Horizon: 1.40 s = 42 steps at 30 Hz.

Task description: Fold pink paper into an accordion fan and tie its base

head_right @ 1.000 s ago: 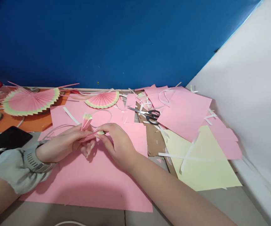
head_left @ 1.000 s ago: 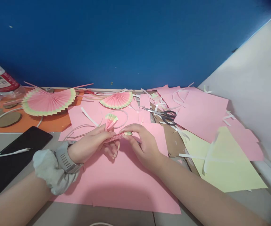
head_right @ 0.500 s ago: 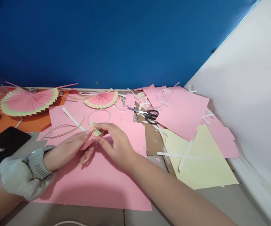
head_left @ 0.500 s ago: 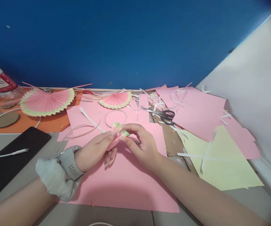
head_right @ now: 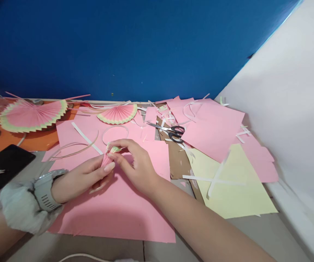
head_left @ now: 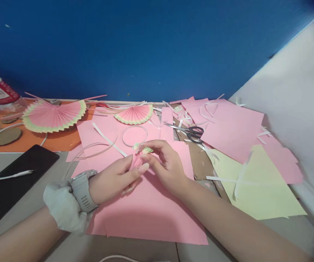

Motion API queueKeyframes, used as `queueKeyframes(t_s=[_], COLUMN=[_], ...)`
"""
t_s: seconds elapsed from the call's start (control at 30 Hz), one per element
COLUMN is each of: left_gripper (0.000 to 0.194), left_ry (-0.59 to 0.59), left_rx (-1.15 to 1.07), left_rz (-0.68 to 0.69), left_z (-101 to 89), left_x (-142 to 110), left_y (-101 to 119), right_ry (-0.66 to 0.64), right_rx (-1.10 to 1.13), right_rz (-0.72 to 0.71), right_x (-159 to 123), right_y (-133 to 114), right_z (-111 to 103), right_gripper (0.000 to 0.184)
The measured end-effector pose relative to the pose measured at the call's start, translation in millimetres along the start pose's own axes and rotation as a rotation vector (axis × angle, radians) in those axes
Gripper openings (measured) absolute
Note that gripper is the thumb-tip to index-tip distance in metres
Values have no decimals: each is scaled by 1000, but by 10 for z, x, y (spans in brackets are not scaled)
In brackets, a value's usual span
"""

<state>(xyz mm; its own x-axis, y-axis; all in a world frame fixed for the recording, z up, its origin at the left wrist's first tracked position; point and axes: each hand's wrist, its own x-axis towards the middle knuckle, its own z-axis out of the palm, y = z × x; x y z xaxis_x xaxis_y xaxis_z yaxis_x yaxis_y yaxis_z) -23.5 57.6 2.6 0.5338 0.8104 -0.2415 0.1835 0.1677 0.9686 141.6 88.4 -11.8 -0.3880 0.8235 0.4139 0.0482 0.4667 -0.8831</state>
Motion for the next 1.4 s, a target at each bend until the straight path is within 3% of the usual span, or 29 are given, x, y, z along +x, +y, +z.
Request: queueKeyframes(t_s=[0.23, 0.43, 0.63, 0.77, 0.9, 1.13, 1.4], left_gripper=[49, 48, 43, 32, 33, 32, 33], left_ry=[-32, 23, 57, 105, 156, 109, 10], left_rx=[97, 222, 218, 262, 322, -113, -395], left_rz=[4, 14, -8, 14, 20, 130, 112], left_z=[14, 33, 50, 64, 67, 101, 130], left_x=[9, -16, -2, 3, -8, -7, -15], left_y=[-67, -76, -42, -24, -41, -25, -45], right_ry=[-18, -4, -54, -55, -66, -6, -23], right_rx=[2, 39, 62, 69, 28, 15, -39], right_rz=[46, 12, 105, -5, -83, -89, -118], right_x=[9, 26, 34, 27, 51, 63, 40], right_y=[28, 58, 68, 65, 69, 113, 105], right_z=[6, 5, 1, -1, -14, -17, -28], right_gripper=[25, 25, 44, 35, 24, 22, 26])
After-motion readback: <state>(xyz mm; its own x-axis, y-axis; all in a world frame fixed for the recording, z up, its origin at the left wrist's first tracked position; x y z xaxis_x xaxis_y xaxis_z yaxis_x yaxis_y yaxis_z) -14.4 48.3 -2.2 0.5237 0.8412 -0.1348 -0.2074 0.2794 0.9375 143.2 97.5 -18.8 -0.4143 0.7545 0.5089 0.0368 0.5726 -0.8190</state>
